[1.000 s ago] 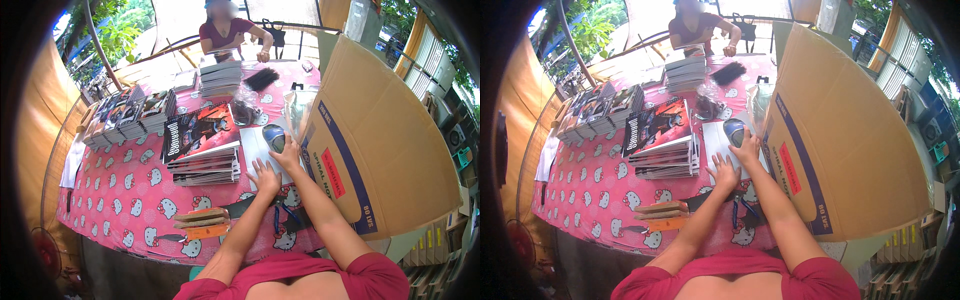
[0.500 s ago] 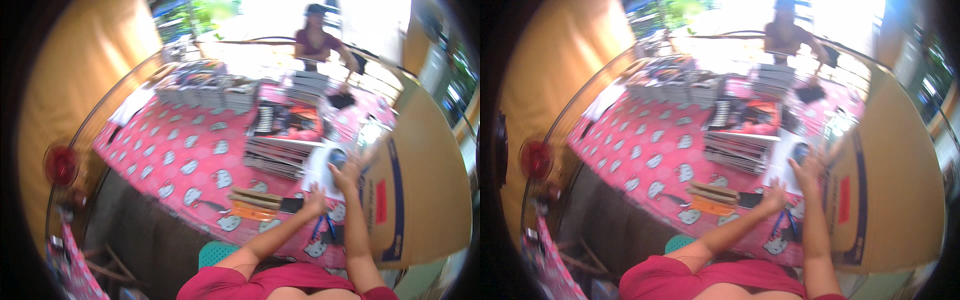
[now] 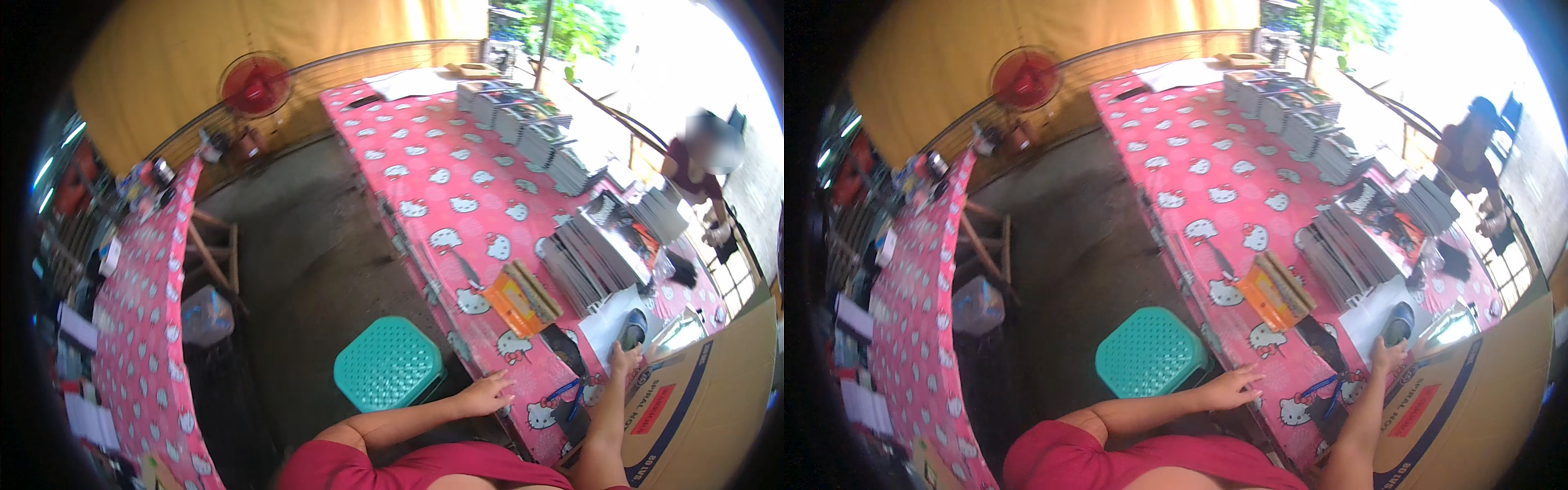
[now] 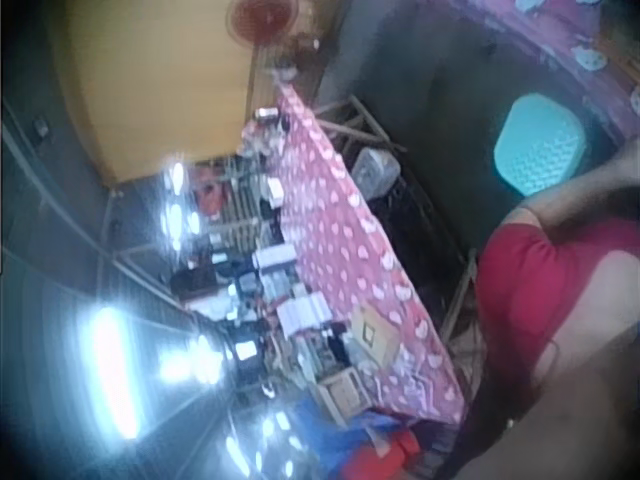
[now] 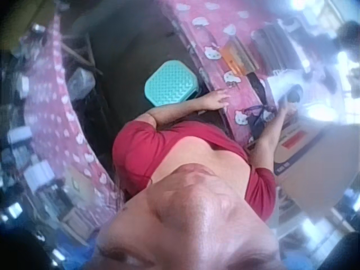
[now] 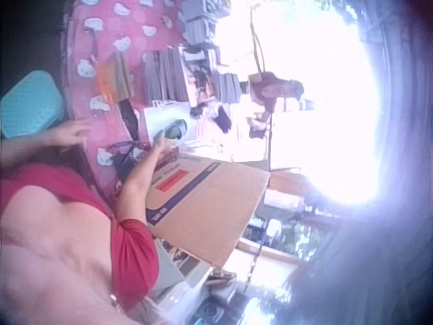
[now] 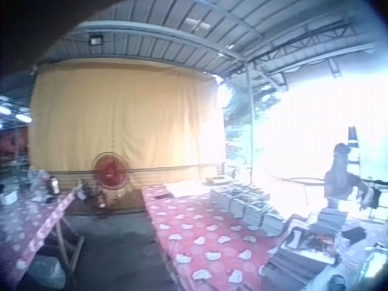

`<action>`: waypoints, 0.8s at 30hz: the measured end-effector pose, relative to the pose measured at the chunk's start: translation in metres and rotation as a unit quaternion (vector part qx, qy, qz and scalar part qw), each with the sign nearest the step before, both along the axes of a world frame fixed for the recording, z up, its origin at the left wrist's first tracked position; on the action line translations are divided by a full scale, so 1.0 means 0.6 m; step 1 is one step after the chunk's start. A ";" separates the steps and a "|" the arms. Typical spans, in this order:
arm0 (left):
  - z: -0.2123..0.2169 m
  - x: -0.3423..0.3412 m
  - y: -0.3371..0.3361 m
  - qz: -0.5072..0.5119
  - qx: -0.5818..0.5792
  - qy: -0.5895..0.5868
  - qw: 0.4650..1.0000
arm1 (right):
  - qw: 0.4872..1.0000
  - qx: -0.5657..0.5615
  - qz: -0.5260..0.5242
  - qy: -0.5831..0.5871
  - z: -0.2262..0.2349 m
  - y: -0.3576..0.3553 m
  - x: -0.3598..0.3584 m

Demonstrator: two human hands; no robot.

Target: The person uses a utility knife to open a cardboard box, removes stacks of spiral notebooks, and prepares them for further packaging by placing them on a table and handling individual items.

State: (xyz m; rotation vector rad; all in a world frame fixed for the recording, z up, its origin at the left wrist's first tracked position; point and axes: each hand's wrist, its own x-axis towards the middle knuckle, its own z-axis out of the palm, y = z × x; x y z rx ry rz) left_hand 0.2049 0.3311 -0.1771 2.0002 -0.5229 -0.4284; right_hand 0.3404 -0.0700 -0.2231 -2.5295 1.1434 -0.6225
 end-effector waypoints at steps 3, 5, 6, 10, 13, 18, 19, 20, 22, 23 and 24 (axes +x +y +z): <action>0.010 -0.066 0.033 0.074 -0.006 0.028 0.997 | 1.000 -0.007 0.024 0.012 0.000 0.013 0.012; 0.009 -0.116 0.049 0.130 -0.010 0.028 0.991 | 0.998 -0.030 0.062 -0.012 -0.014 -0.008 0.017; 0.011 -0.146 0.059 0.158 -0.002 0.048 0.986 | 0.995 -0.038 0.082 -0.039 -0.025 -0.016 0.023; -0.044 -0.263 0.097 0.262 0.024 0.075 0.962 | 0.989 -0.085 0.120 -0.019 -0.061 -0.066 0.036; -0.083 -0.341 0.143 0.330 0.087 0.122 0.932 | 0.972 -0.203 0.001 0.121 -0.080 -0.138 0.075; -0.128 -0.460 0.203 0.495 0.132 0.205 0.834 | 0.985 -0.164 0.014 0.051 -0.069 0.030 0.055; -0.159 -0.487 0.213 0.573 0.125 0.183 0.789 | 0.987 -0.153 0.011 0.038 -0.057 0.062 0.034; -0.147 -0.497 0.232 0.617 0.128 0.195 0.751 | 0.990 -0.141 -0.008 0.025 -0.051 0.059 0.016; -0.186 -0.528 0.273 0.688 0.158 0.137 0.695 | 0.986 -0.116 0.003 0.117 -0.072 0.031 0.004; -0.203 -0.545 0.292 0.707 0.180 0.139 0.670 | 0.980 -0.127 0.036 0.150 -0.092 -0.003 0.001; -0.221 -0.556 0.306 0.727 0.172 0.179 0.640 | 0.972 -0.145 0.069 0.172 -0.104 -0.045 0.004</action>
